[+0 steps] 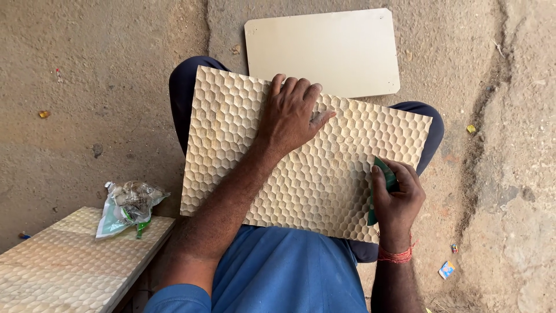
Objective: The person sits on the ground holding a textured decorative panel on their lap and sands its surface using a small green sanding block, working over the patterned face and repositioning the panel to reach different areas.
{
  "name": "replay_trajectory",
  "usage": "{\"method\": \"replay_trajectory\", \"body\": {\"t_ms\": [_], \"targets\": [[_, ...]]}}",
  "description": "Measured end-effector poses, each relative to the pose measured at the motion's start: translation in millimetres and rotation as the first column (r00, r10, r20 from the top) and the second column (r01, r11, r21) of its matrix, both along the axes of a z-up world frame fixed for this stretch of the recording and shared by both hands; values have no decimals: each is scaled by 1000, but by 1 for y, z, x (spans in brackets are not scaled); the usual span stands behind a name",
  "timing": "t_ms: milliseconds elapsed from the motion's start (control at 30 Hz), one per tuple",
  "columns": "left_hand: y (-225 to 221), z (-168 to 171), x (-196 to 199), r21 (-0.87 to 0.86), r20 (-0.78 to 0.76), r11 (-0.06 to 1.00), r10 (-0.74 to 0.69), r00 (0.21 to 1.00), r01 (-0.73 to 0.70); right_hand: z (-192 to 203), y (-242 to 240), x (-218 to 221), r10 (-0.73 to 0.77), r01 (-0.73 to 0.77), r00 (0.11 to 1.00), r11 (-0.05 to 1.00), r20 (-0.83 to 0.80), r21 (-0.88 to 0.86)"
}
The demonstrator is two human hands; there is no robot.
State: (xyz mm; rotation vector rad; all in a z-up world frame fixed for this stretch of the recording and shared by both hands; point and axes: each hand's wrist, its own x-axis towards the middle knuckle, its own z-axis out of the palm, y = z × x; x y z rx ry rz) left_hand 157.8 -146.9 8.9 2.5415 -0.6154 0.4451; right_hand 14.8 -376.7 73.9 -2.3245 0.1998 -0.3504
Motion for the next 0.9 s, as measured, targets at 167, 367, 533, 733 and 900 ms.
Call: {"method": "replay_trajectory", "body": {"t_ms": [167,367,533,733,900], "targets": [[0,-4,0,-11,-12,1000,-1,1000,1,-5,-8,24,36,-30,998,994,56,-107],[0,-6,1,-42,-35,999,0,999,-1,-7,-14,72,117,-91,987,972,112,-214],[-1,-10,1,-42,-19,999,13,1000,-14,-2,-10,88,176,-130,976,942,126,-310],[-1,-11,3,-39,-48,999,17,999,-19,-4,-8,102,208,-148,976,849,63,-508],[-2,-14,4,-45,-48,999,18,999,-20,-1,-3,105,280,-184,960,712,33,-678]]}}
